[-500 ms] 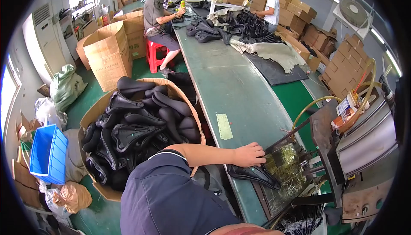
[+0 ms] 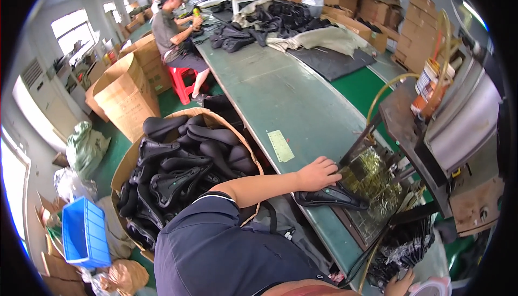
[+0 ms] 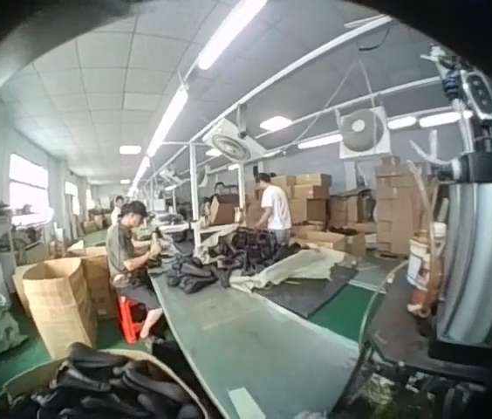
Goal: Assembling bicycle seats by positioning components and using a pneumatic press.
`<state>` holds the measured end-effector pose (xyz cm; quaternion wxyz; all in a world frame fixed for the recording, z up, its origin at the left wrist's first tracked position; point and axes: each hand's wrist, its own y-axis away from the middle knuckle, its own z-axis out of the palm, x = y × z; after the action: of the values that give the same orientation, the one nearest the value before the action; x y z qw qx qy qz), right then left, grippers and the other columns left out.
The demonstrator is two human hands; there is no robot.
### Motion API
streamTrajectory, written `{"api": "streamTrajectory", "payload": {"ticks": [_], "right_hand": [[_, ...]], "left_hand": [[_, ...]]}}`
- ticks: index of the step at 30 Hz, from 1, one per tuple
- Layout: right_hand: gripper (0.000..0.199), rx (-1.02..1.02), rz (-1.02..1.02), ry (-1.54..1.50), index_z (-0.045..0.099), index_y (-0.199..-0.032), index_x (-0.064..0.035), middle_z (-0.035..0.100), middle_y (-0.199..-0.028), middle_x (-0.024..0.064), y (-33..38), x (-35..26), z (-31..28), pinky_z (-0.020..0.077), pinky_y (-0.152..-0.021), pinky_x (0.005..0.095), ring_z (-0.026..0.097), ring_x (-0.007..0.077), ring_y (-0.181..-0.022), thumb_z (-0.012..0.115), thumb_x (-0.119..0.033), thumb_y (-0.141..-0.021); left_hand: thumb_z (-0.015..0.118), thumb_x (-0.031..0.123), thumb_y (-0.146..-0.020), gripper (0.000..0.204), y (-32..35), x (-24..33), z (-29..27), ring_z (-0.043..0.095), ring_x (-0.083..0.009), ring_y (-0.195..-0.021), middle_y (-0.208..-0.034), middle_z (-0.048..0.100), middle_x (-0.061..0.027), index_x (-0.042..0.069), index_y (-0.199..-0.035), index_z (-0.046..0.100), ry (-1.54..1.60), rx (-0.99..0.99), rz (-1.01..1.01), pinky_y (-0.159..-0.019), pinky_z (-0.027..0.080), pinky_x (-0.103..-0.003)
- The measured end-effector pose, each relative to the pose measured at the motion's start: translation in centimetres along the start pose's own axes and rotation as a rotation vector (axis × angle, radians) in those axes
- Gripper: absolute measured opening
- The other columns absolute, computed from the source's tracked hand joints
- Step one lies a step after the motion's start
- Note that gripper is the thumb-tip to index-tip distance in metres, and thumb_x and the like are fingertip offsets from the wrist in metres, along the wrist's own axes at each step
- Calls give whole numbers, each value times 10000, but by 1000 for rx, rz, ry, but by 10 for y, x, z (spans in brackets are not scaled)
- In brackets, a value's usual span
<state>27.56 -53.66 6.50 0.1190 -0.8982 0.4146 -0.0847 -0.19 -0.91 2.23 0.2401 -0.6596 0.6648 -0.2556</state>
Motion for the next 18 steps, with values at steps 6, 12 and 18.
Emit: {"api": "streamTrajectory", "payload": {"ticks": [6,12,18], "right_hand": [[615,230,-21,-99,521,-1376,69,537,-1338,300,-46,13,28,453,-1072,555,547,545,-1214,600,11,-770],[692,30,104,-67,517,-1371,47,536,-1210,261,-65,6,3,446,-1048,566,531,520,-1185,589,12,-684],[619,-22,-26,-46,505,-1438,54,501,-1520,316,-104,-2,-4,424,-1150,542,493,526,-1368,634,-2,-836]], "left_hand": [[762,265,-940,346,-8,2,-5,592,-309,-1181,-1155,609,-100,117,-1237,664,23,-35,-11,-1070,456,-475],[773,258,-929,383,-13,3,-3,593,-307,-1188,-1175,611,-100,117,-1268,663,20,-78,-32,-1075,461,-476],[764,254,-924,389,-14,3,-5,582,-312,-1196,-1196,609,-106,103,-1265,655,30,-83,-45,-1090,448,-481]]}}
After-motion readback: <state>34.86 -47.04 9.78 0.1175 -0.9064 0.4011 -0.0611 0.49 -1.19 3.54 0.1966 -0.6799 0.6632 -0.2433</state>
